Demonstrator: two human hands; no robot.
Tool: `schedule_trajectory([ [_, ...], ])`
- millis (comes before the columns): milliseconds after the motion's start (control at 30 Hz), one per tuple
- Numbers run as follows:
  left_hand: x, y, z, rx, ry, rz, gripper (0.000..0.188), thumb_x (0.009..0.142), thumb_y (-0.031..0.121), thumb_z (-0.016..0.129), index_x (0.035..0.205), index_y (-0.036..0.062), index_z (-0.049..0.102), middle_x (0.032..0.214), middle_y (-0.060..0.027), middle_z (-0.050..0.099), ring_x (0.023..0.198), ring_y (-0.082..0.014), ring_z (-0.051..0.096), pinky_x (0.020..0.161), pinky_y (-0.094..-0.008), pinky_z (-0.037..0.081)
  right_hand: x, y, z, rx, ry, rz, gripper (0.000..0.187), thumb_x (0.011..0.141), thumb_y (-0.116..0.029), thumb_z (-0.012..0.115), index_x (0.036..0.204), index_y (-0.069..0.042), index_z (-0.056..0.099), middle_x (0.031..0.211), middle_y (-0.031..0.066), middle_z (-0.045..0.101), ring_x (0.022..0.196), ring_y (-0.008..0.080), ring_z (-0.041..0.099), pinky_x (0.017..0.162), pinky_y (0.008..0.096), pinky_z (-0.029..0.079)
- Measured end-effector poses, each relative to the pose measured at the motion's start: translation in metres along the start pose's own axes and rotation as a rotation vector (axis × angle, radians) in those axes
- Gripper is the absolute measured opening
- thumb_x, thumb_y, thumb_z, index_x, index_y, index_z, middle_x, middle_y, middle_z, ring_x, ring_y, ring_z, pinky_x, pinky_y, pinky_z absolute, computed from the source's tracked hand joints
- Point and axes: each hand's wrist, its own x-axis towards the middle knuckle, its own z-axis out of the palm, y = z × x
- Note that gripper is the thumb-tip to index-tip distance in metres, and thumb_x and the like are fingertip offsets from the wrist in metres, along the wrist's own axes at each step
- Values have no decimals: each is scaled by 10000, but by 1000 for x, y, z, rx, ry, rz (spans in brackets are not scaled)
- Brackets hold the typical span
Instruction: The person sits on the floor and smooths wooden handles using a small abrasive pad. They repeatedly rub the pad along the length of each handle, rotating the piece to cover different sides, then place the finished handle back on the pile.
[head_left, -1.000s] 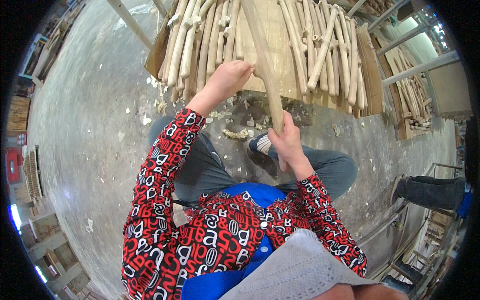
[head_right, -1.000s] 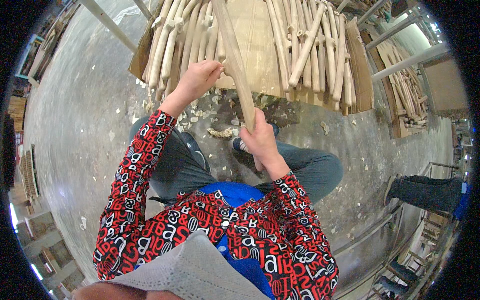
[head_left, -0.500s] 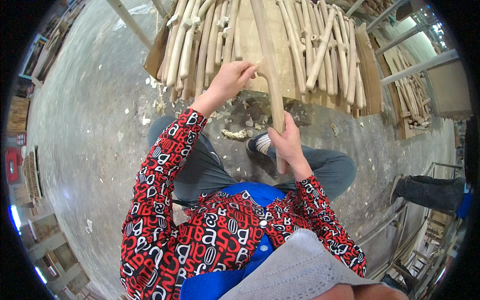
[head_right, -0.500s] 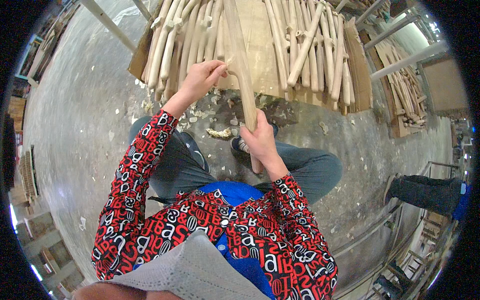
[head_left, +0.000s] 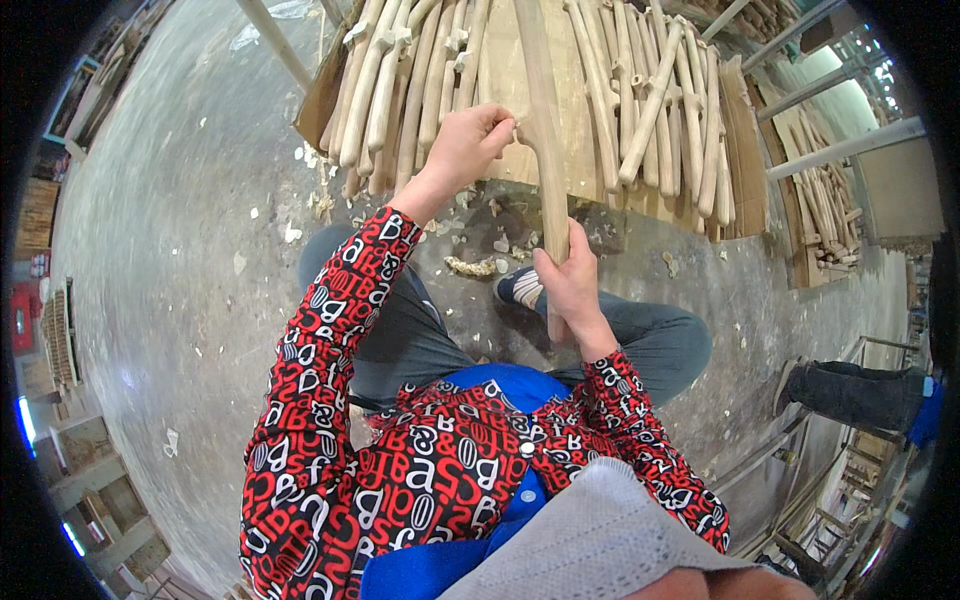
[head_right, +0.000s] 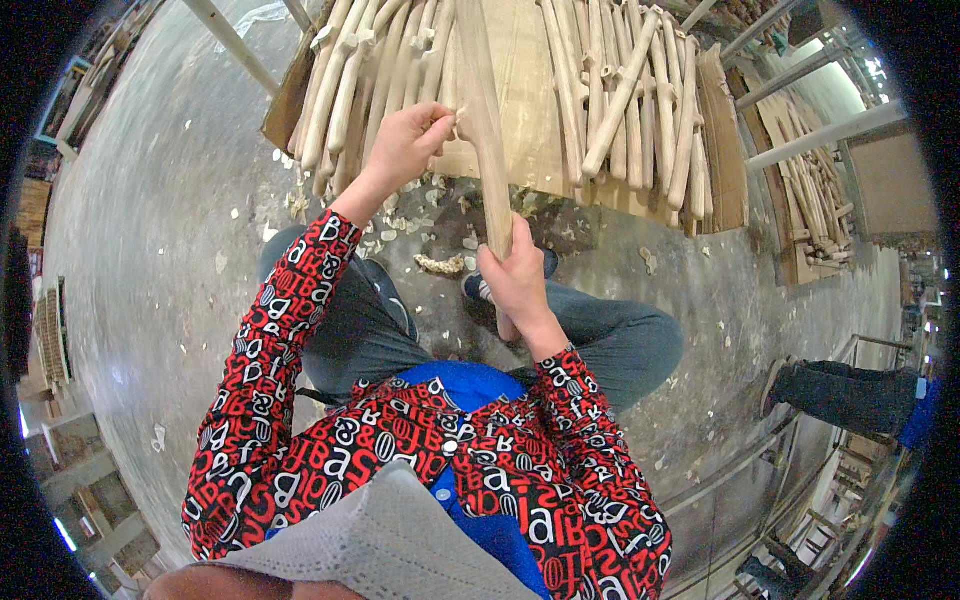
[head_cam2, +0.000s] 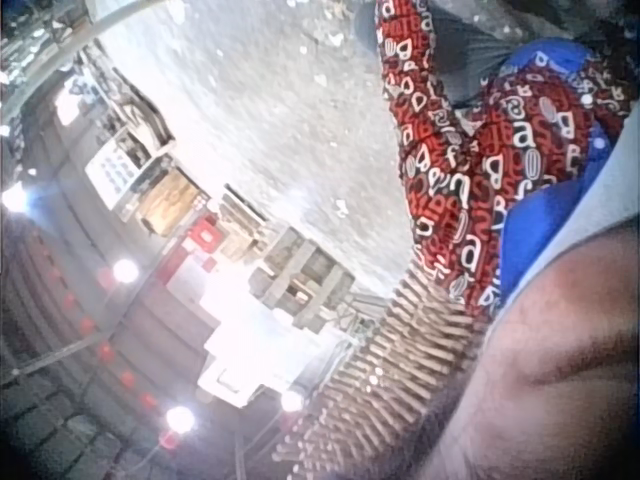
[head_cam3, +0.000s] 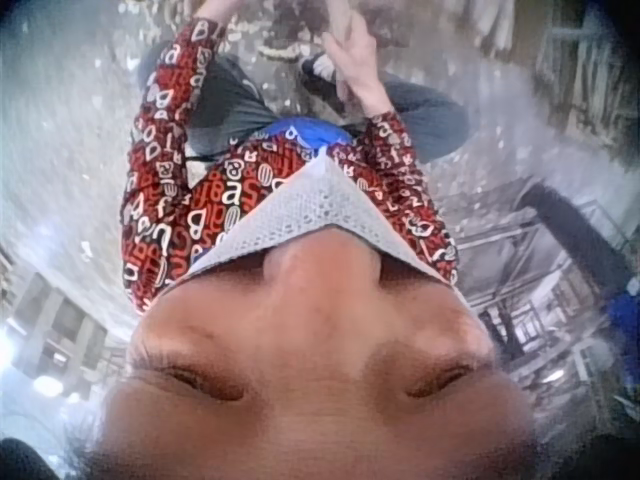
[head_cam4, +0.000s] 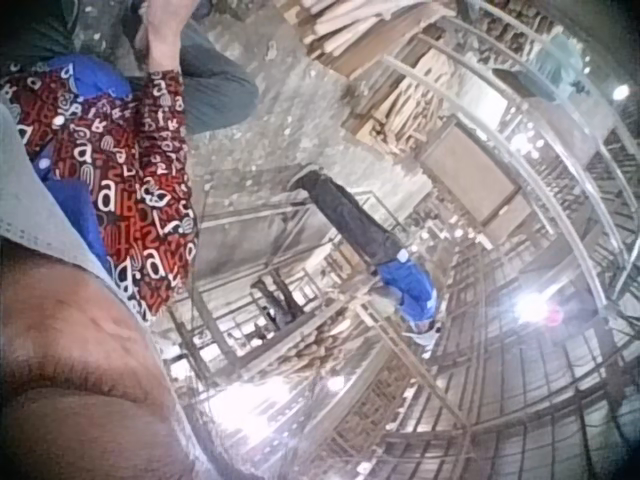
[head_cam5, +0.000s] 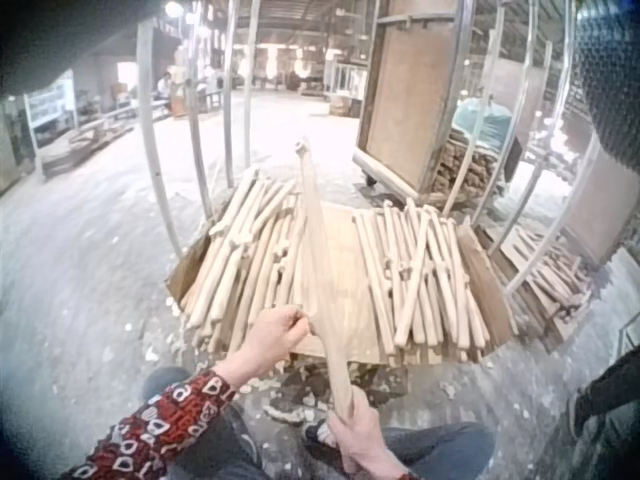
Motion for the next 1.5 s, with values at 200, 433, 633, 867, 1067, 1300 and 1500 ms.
schedule_trajectory([
  [200,-2,8,0,-95,-92,-107,217,915,195,572,959,-1,655,750,-45,661,583,-65,572,551,-228,465,0,2,-1,-158,27,-46,516,789,-148,626,1248,-29,424,887,258,633,834,421,629,699,457,507],
  [433,0,-7,-4,379,1,172,190,855,174,595,924,6,649,747,-136,648,638,-245,623,606,-335,483,3,7,-1,-290,1,-78,492,783,-143,631,1228,-56,442,857,241,640,802,427,625,674,476,504],
  [633,-1,-2,0,141,-47,46,197,891,183,588,937,5,658,760,-89,665,600,-159,617,573,-287,487,3,13,-1,-128,15,-66,533,786,-141,632,1264,-38,421,855,246,638,810,410,638,675,447,507],
  [867,-4,2,-3,-9,-112,-114,220,913,210,590,959,8,665,757,-53,667,570,-85,590,540,-235,471,0,11,0,-194,14,-69,526,787,-142,634,1257,-36,422,846,246,637,796,414,634,662,453,506],
  [1067,-4,-1,-8,238,-32,86,212,864,192,590,927,1,659,739,-122,653,639,-183,616,609,-309,480,2,14,-2,-349,27,-160,518,778,-149,642,1239,-40,431,835,243,637,785,418,629,650,469,505],
  [1300,2,1,-5,248,-10,115,193,820,173,599,854,-13,640,722,-165,628,670,-249,626,631,-337,480,10,25,-2,40,-94,-14,489,780,-123,661,1212,-19,457,823,134,636,627,249,635,566,365,521],
  [1500,3,-3,-2,90,-48,-20,191,843,182,595,860,-3,641,690,-64,631,601,-98,586,558,-268,474,1,15,21,866,-248,358,410,827,-51,620,1207,-24,467,735,13,518,521,76,494,446,212,437],
])
